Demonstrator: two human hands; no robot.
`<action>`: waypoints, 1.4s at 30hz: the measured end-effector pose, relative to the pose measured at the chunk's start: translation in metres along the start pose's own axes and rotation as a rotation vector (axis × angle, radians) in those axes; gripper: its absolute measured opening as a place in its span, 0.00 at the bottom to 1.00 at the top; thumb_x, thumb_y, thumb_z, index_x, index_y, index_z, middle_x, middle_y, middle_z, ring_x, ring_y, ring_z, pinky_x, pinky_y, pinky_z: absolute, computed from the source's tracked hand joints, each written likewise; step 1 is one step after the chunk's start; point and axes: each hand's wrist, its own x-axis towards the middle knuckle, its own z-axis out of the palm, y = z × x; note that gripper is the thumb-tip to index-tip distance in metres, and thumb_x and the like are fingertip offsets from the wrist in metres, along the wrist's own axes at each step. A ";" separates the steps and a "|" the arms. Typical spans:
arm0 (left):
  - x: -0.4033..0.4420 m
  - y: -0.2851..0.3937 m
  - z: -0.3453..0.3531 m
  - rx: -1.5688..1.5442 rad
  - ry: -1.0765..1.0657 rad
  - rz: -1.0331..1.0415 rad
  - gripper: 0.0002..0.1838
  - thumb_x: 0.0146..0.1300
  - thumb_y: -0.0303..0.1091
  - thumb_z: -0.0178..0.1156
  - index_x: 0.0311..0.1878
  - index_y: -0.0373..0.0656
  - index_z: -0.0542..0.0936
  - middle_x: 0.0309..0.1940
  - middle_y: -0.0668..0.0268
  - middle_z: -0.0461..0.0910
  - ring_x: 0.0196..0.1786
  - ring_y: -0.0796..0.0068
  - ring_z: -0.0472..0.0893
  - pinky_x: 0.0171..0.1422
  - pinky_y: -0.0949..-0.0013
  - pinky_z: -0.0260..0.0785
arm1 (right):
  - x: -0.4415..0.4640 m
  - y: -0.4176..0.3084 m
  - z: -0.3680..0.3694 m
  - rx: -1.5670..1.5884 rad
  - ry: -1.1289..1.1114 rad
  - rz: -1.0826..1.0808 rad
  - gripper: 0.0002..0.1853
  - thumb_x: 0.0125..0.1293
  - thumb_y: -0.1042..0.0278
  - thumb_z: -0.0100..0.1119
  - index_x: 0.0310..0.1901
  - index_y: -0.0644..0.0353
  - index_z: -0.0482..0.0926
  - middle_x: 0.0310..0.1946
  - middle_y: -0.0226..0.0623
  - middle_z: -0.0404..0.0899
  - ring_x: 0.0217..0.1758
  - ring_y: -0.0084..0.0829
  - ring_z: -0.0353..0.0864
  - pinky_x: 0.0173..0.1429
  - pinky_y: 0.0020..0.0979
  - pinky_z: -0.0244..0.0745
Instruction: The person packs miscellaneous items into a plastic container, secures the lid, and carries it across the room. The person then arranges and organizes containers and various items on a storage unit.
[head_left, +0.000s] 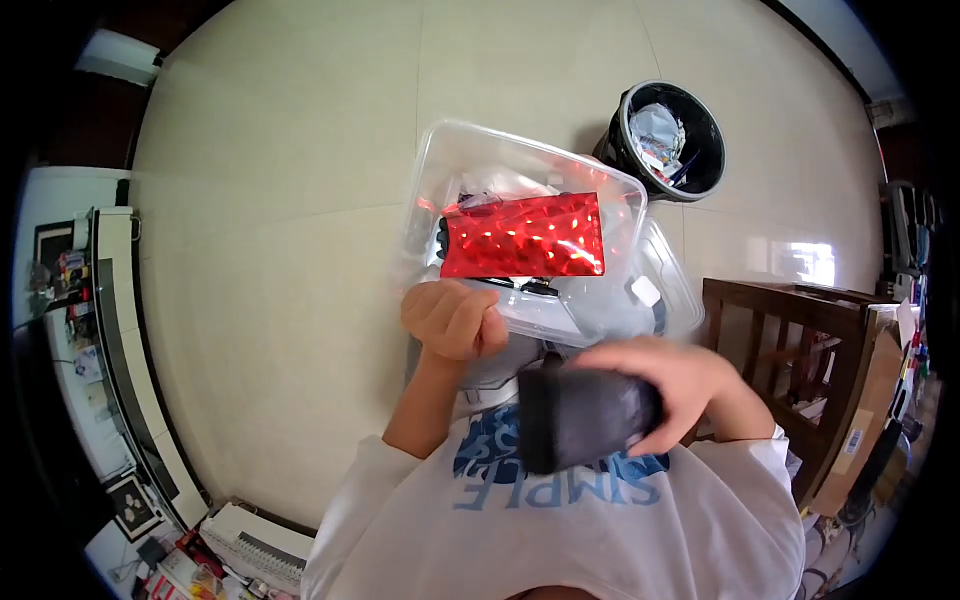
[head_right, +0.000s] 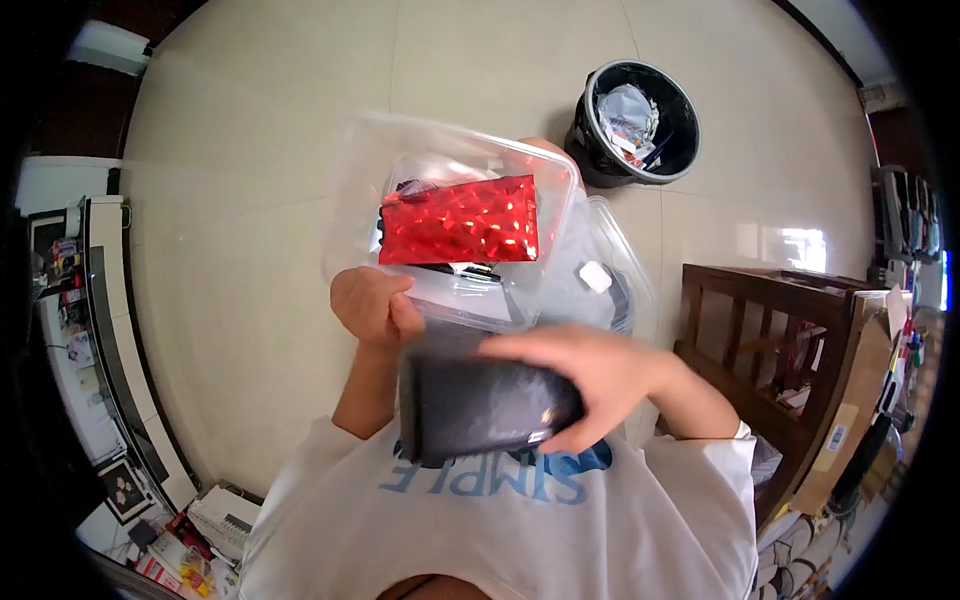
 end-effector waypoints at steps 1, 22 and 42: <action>0.001 0.001 0.000 0.023 -0.015 0.007 0.07 0.47 0.33 0.47 0.18 0.45 0.72 0.09 0.72 0.65 0.11 0.75 0.65 0.16 0.75 0.52 | -0.002 -0.002 -0.010 -0.027 0.130 -0.011 0.45 0.35 0.60 0.66 0.57 0.66 0.55 0.51 0.47 0.65 0.53 0.39 0.67 0.55 0.33 0.61; 0.001 0.004 0.000 0.043 -0.065 -0.002 0.10 0.49 0.32 0.46 0.16 0.43 0.69 0.11 0.67 0.68 0.14 0.70 0.67 0.20 0.71 0.55 | 0.066 0.009 -0.029 -0.682 0.607 -0.083 0.24 0.44 0.71 0.60 0.47 0.60 0.68 0.44 0.42 0.68 0.50 0.41 0.66 0.57 0.39 0.55; 0.011 0.012 0.002 0.084 -0.097 -0.124 0.09 0.53 0.30 0.46 0.18 0.41 0.69 0.14 0.67 0.70 0.14 0.71 0.65 0.20 0.70 0.52 | -0.135 -0.025 -0.042 0.118 1.327 0.459 0.13 0.56 0.71 0.52 0.43 0.65 0.70 0.24 0.31 0.72 0.25 0.20 0.72 0.28 0.19 0.69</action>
